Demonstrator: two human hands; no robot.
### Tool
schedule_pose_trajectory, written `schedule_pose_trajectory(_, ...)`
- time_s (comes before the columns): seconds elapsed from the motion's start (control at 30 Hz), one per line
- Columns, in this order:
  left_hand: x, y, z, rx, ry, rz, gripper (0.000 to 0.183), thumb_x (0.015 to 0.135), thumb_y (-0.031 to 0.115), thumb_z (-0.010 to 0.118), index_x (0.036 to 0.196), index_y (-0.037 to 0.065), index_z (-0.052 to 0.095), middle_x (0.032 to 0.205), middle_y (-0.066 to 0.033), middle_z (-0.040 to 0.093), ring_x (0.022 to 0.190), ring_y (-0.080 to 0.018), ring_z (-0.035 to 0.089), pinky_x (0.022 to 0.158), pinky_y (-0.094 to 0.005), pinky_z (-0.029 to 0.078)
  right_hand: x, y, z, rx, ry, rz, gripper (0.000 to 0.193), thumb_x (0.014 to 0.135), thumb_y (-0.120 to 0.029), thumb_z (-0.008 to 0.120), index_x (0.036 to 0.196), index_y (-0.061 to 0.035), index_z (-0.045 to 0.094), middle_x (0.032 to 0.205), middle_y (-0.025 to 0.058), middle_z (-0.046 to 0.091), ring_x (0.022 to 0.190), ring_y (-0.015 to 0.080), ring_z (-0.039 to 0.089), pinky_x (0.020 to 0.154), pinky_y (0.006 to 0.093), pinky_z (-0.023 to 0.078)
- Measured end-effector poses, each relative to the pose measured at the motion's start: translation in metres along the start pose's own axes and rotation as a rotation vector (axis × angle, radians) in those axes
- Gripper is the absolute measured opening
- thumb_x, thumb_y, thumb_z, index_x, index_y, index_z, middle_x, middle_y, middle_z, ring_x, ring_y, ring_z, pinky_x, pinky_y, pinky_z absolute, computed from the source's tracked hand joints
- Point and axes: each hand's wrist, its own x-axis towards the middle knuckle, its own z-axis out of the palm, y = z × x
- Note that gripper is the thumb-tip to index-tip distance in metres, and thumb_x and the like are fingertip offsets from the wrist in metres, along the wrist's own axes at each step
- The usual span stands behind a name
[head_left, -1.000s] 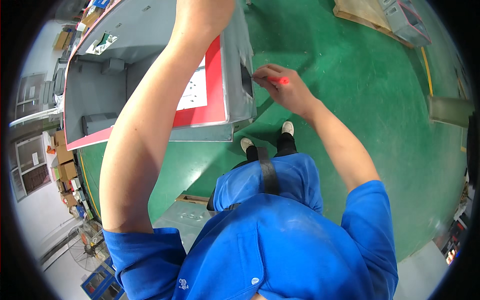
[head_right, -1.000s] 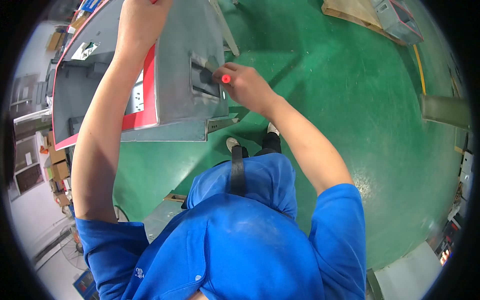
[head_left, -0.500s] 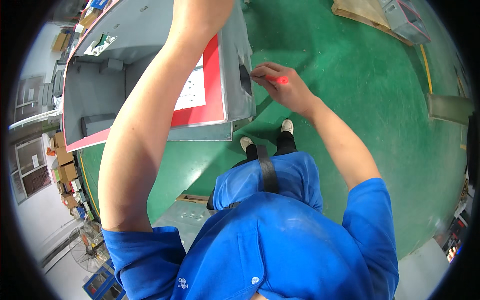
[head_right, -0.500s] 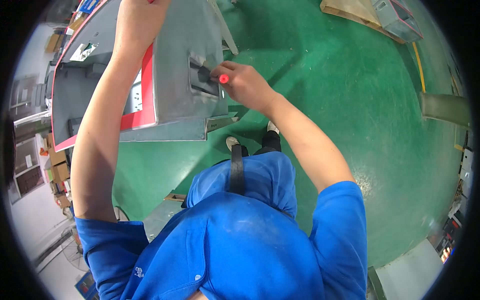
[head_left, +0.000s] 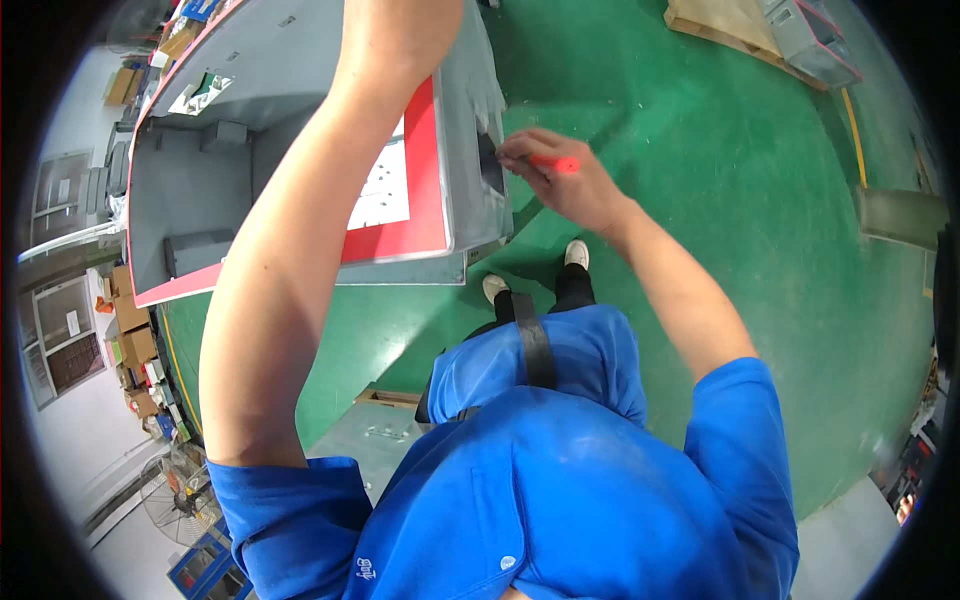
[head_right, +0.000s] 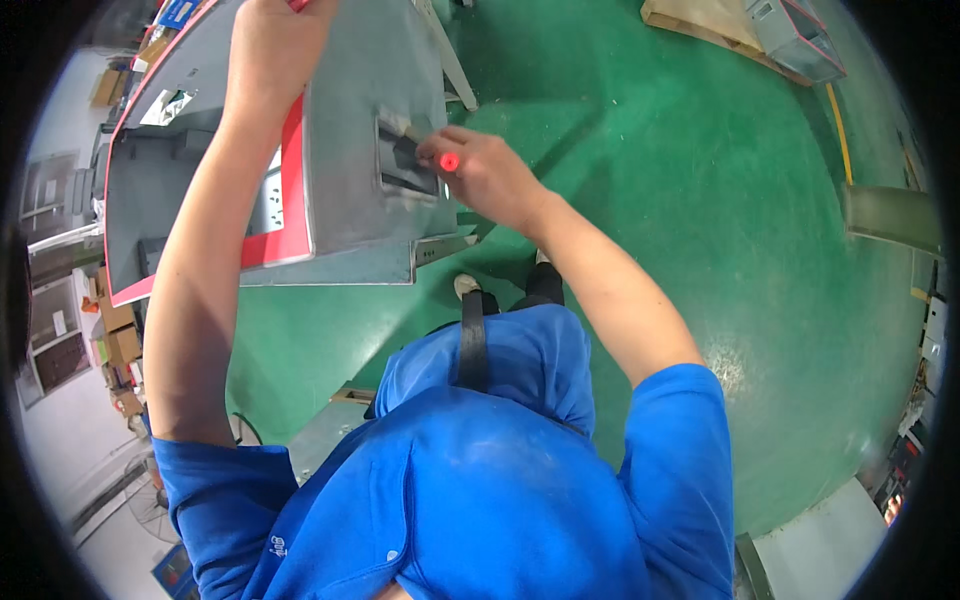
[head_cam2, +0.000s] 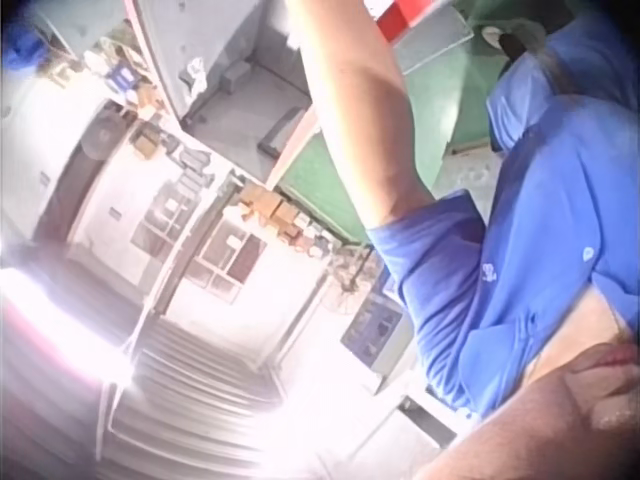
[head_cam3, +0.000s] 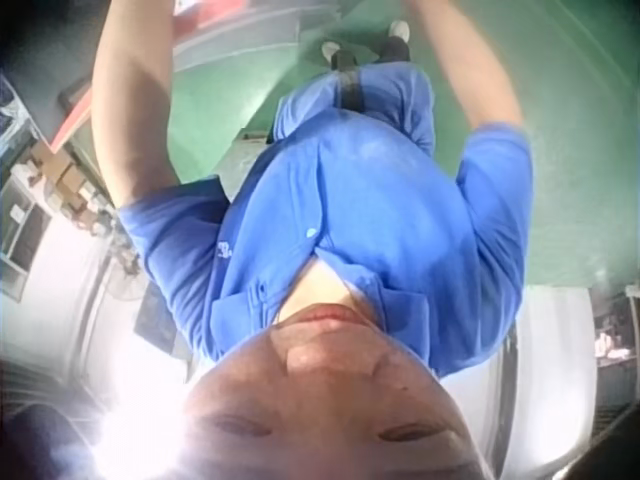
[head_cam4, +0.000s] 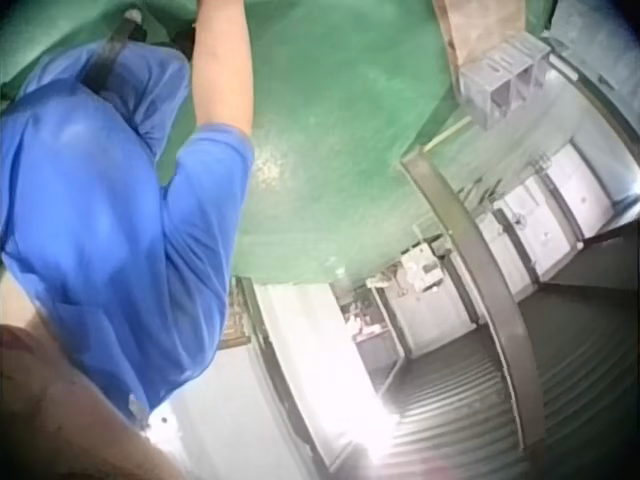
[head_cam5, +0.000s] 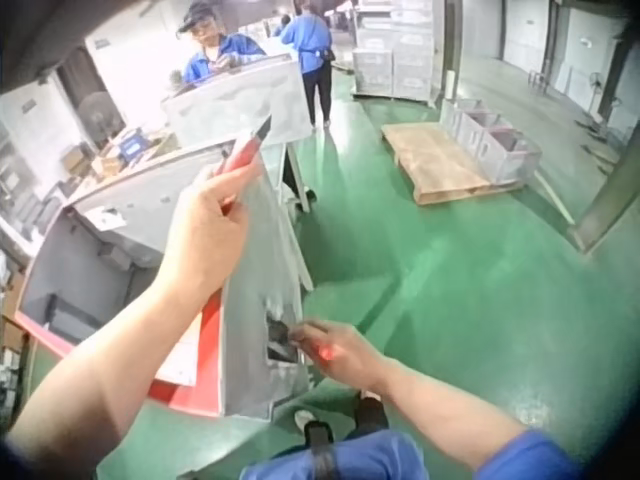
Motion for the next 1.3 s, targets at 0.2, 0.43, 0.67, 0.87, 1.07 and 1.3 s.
schedule_pose_trajectory(0.2, -0.002, -0.004, 0.001, 0.002, 0.028, 0.056, 0.042, 0.072, -0.008, 0.044, 0.109, 0.001, 0.06, 0.11, -0.0217, 0.057, 0.106, -0.0331, 0.053, 0.091, -0.0304, 0.039, -0.001, -0.007, -0.003, 0.047, -0.02, 0.019, 0.015, 0.079, 0.003, 0.06, 0.093, -0.002, 0.058, 0.092, 0.0108, 0.06, 0.08, 0.0262, 0.062, 0.067, 0.0302, 0.05)
schedule_pose_trajectory(0.43, 0.0, 0.016, -0.007, -0.069, -0.094, -0.079, 0.042, 0.072, -0.009, 0.044, 0.11, -0.001, 0.059, 0.118, -0.0206, 0.054, 0.116, -0.0308, 0.048, 0.097, -0.0296, 0.035, -0.005, -0.003, -0.004, 0.03, -0.042, 0.108, 0.015, 0.08, 0.005, 0.057, 0.094, -0.0006, 0.057, 0.094, 0.0115, 0.06, 0.08, 0.025, 0.062, 0.067, 0.0301, 0.051)
schedule_pose_trajectory(0.67, -0.003, 0.006, 0.0, -0.103, -0.006, 0.004, 0.043, 0.072, -0.008, 0.043, 0.111, -0.001, 0.058, 0.114, -0.0219, 0.055, 0.114, -0.0316, 0.049, 0.097, -0.0297, 0.035, -0.009, 0.003, 0.005, -0.022, -0.028, -0.008, 0.014, 0.081, 0.005, 0.057, 0.094, -0.0002, 0.058, 0.094, 0.0101, 0.061, 0.078, 0.0232, 0.063, 0.066, 0.0304, 0.052)
schedule_pose_trajectory(0.87, -0.005, 0.0, -0.001, -0.027, 0.01, 0.046, 0.043, 0.072, -0.009, 0.043, 0.112, -0.001, 0.058, 0.116, -0.0227, 0.054, 0.113, -0.0313, 0.049, 0.096, -0.0295, 0.035, -0.002, -0.015, -0.008, 0.019, 0.012, -0.031, 0.017, 0.079, 0.006, 0.058, 0.094, -0.0011, 0.058, 0.095, 0.0103, 0.06, 0.078, 0.0272, 0.062, 0.066, 0.0323, 0.052)
schedule_pose_trajectory(1.07, -0.002, 0.006, -0.001, -0.07, -0.04, -0.02, 0.043, 0.072, -0.008, 0.043, 0.112, -0.001, 0.058, 0.12, -0.0221, 0.052, 0.116, -0.0311, 0.047, 0.098, -0.0293, 0.034, -0.019, 0.004, -0.002, -0.088, 0.008, 0.054, 0.018, 0.077, 0.003, 0.059, 0.094, -0.0034, 0.056, 0.09, 0.0111, 0.061, 0.081, 0.0287, 0.061, 0.067, 0.0338, 0.051)
schedule_pose_trajectory(1.3, -0.002, 0.006, -0.003, -0.108, -0.056, -0.099, 0.043, 0.074, -0.007, 0.043, 0.114, 0.0, 0.058, 0.116, -0.0164, 0.057, 0.115, -0.0226, 0.049, 0.098, -0.0267, 0.032, -0.046, 0.019, 0.028, 0.393, 0.126, 0.546, 0.013, 0.087, -0.005, 0.056, 0.099, -0.0024, 0.055, 0.068, 0.0023, 0.049, 0.063, 0.0099, 0.048, 0.056, 0.0259, 0.041)
